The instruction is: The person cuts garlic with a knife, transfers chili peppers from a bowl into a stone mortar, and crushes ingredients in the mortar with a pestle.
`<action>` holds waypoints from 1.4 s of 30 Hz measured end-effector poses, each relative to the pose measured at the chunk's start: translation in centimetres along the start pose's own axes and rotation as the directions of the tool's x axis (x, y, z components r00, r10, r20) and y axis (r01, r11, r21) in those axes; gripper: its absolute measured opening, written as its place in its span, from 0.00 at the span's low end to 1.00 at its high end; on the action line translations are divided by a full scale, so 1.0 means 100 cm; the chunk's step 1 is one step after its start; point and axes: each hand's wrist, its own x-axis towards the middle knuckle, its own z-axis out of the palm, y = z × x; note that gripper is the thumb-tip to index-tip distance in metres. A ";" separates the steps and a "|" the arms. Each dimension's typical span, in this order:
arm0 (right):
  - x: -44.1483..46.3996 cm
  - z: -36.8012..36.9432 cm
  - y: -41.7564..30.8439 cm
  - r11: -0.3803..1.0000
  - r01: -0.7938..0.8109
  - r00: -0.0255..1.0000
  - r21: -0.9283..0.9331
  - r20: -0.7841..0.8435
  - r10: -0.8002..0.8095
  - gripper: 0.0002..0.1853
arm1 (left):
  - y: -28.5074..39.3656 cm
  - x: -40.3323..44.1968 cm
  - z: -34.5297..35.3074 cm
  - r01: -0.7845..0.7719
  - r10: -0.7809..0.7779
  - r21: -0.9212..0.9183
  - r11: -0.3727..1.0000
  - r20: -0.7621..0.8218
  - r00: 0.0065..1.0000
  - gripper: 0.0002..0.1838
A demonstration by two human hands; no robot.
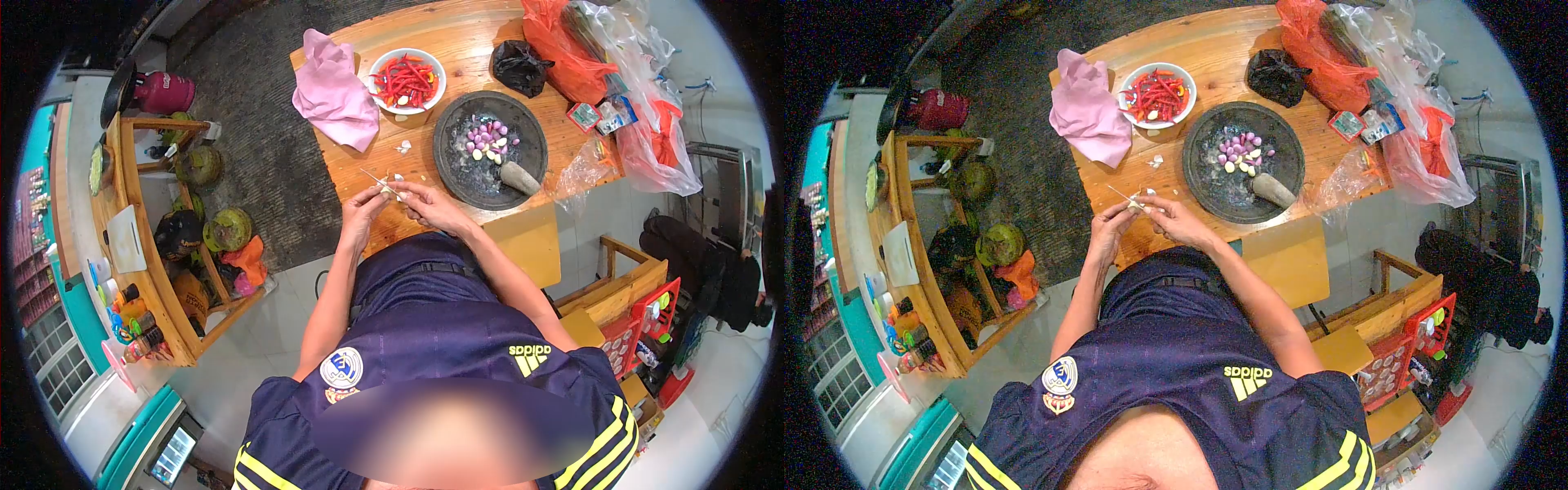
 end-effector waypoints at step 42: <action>0.012 -0.002 0.026 0.977 0.192 0.974 -0.097 -0.106 -0.202 0.17 | -0.002 0.000 0.001 -0.011 0.011 -0.013 1.000 0.027 1.000 0.12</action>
